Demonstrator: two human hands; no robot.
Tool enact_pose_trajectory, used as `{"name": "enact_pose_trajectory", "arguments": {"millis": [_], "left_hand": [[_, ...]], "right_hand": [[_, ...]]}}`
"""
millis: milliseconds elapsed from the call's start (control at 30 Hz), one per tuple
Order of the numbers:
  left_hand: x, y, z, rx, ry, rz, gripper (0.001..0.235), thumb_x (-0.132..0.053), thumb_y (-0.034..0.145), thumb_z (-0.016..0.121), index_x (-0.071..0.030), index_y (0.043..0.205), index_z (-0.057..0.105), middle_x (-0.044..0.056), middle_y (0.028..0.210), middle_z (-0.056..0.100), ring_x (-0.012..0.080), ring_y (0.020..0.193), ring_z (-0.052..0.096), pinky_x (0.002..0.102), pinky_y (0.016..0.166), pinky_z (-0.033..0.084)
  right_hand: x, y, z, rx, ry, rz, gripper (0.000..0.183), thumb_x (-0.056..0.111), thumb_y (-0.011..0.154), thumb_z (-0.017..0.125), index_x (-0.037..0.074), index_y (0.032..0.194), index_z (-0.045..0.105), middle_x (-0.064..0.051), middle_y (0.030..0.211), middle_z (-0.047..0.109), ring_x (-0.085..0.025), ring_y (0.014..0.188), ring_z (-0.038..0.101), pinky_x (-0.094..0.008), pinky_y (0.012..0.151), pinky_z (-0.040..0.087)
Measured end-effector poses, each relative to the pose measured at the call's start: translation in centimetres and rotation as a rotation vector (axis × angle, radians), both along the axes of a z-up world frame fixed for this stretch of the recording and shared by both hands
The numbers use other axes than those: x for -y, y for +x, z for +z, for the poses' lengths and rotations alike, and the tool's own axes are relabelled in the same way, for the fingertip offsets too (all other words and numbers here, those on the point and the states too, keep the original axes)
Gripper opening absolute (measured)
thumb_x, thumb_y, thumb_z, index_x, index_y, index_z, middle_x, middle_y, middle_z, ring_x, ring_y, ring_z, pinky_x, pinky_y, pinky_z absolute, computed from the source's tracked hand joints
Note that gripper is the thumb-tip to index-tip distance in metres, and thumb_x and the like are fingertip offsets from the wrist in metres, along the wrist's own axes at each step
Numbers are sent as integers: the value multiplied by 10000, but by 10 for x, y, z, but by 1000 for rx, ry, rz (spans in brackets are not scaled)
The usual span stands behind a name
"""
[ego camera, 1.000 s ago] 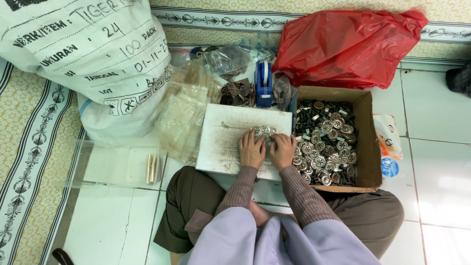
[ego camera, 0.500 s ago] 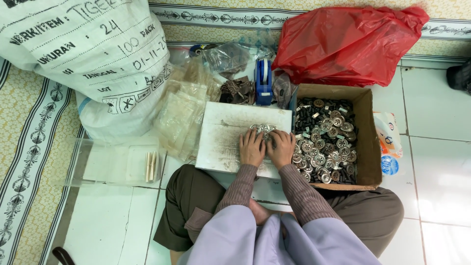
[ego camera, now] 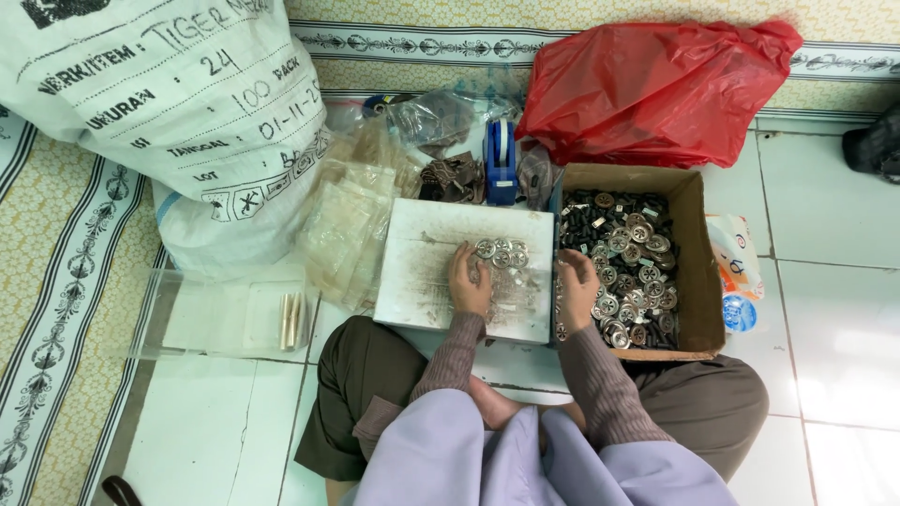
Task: Sorting and arranging small metal buckles from a box onto a white template board.
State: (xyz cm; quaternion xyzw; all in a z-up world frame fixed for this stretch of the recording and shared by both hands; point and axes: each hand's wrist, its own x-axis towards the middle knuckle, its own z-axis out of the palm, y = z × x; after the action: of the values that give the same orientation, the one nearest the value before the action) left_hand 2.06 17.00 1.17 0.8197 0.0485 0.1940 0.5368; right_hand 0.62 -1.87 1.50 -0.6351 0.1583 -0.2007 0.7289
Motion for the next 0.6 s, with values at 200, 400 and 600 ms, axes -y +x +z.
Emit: {"name": "enact_pose_trajectory", "arguments": {"millis": [200, 400, 600], "left_hand": [[68, -10, 32, -99, -69, -319, 264, -143, 913, 657, -218, 1164, 688, 34, 1098, 755, 225, 1057, 722, 353, 853, 588], [194, -10, -38, -586, 195, -862, 901, 114, 782, 618, -132, 1568, 253, 291, 1616, 246, 462, 1451, 372, 510, 1120, 482], [216, -32, -160, -478, 729, -644, 769, 38, 901, 594, -94, 1583, 265, 274, 1629, 280, 402, 1532, 241, 618, 1172, 291]], "right_hand": [[121, -21, -32, -439, -363, 84, 330, 285, 1024, 710, 101, 1295, 671, -148, 1183, 683, -340, 1164, 646, -506, 915, 547], [156, -48, -125, -597, -1012, 411, 863, 366, 753, 773, 85, 1518, 488, -391, 1559, 324, -630, 1416, 316, -736, 1111, 363], [123, -49, -78, -784, -1226, 520, 880, 360, 794, 729, 261, 1589, 364, -332, 1608, 263, -591, 1451, 292, -696, 1059, 450]]}}
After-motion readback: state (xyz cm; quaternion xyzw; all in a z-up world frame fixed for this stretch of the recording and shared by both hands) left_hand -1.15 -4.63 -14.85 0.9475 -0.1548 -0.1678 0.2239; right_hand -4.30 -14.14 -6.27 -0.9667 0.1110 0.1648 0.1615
